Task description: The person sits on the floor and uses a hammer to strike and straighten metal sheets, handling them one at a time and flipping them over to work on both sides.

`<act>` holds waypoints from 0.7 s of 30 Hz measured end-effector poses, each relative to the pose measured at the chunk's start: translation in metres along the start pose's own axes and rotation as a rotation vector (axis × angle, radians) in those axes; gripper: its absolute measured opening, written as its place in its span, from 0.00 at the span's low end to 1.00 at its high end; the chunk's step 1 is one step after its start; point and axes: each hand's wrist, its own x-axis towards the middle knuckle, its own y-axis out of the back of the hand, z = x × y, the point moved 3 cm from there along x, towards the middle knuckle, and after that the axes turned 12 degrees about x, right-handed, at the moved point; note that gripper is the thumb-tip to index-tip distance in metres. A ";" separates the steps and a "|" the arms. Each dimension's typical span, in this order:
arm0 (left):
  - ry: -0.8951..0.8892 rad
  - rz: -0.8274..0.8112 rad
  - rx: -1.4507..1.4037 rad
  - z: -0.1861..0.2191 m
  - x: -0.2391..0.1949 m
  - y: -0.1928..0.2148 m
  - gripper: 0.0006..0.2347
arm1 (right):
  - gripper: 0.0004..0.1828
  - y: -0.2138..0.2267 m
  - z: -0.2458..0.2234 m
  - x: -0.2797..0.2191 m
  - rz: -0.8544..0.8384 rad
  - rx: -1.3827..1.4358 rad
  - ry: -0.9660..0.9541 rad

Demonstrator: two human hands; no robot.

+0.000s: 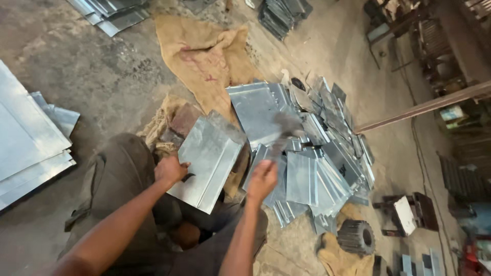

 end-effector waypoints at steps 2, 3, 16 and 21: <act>0.001 0.020 -0.011 0.001 0.007 0.017 0.26 | 0.18 -0.010 -0.043 0.017 0.053 0.331 -0.021; -0.006 0.030 -0.025 0.003 0.001 0.017 0.26 | 0.17 -0.010 -0.052 0.021 0.073 0.441 -0.007; -0.001 0.030 -0.026 0.003 0.002 0.016 0.24 | 0.19 -0.017 0.095 -0.029 -0.049 -0.053 -0.229; 0.002 0.061 -0.039 0.002 0.000 0.016 0.24 | 0.19 -0.017 0.016 -0.011 0.045 0.167 -0.057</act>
